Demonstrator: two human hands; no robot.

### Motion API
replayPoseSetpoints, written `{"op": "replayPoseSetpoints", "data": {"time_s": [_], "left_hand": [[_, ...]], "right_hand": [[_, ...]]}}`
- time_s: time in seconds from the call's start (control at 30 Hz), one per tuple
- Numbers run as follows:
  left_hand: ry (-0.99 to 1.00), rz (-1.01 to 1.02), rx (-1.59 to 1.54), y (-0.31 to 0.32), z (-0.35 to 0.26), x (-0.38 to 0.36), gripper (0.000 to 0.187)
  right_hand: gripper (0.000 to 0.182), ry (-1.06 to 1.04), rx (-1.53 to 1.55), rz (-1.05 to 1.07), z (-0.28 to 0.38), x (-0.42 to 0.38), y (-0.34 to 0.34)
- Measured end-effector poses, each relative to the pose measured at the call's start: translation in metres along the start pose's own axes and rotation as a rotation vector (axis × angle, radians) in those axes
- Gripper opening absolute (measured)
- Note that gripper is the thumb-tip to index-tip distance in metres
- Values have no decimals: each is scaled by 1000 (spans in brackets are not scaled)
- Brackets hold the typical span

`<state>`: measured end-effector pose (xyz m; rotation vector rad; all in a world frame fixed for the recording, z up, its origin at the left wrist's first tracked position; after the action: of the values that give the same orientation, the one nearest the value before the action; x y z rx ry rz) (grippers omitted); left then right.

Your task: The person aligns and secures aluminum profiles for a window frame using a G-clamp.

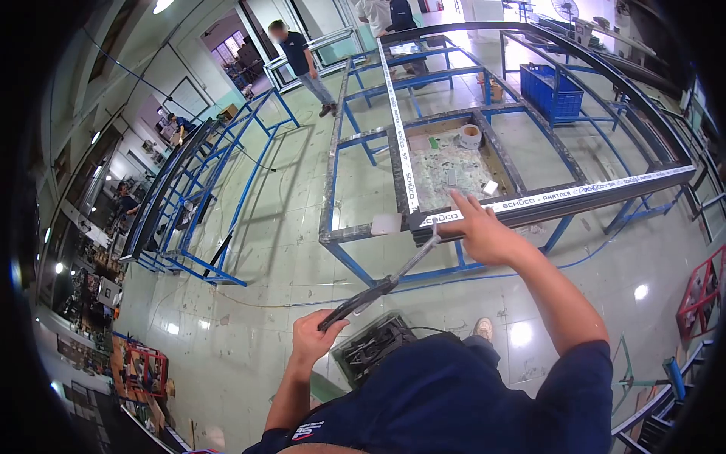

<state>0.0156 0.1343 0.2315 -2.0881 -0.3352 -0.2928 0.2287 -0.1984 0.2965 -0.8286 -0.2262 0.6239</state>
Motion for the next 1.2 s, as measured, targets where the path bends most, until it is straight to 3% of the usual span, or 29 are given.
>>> {"op": "replayPoseSetpoints", "data": {"time_s": [0.07,0.13,0.17,0.33,0.4,0.47,0.53,0.6,0.67,0.73,0.8,0.87,1.0,1.07,1.2], "left_hand": [[69,28,39,0,-13,4,26],[61,36,48,4,-12,3,26],[54,42,56,6,-11,3,26],[79,-15,51,5,-3,-2,26],[84,-10,35,8,-6,-5,27],[102,33,32,10,-14,-1,27],[110,32,25,13,-18,1,27],[100,14,49,13,-16,-1,28],[70,9,59,16,-6,-4,28],[40,9,63,15,-1,-7,28],[25,5,9,13,-3,-7,29],[10,38,-7,12,-10,-4,28],[33,12,2,13,-13,-1,28],[-32,36,27,12,-9,-3,30],[-35,17,-52,4,-14,-4,28]], "right_hand": [[63,-92,24,-30,7,6,-3],[67,-342,117,92,43,-6,-12],[60,-411,40,173,57,-19,-17],[60,-177,-274,305,25,-35,3],[63,89,-352,107,-9,-14,5],[66,96,-301,26,-8,-6,0],[72,-200,-49,70,23,-11,-12],[71,-282,-62,145,44,-30,-22],[65,-353,-85,379,42,-50,-16],[65,-262,-173,370,28,-50,-8],[66,50,-297,159,-9,-30,0],[75,32,-83,-30,-14,-13,-2],[78,-371,305,67,46,-34,-22],[72,-344,274,174,49,-54,-21],[74,-25,-279,-36,-10,-51,-3]]}}
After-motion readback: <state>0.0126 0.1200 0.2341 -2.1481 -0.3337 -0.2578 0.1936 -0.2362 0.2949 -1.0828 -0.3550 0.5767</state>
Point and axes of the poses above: each hand's wrist, its own x-axis towards the middle knuckle, its own y-axis out of the palm, z = x × y, the point moved 4 cm from there along x, towards the middle knuckle, and after that the axes turned 6 degrees about x, right-handed, at the moved point
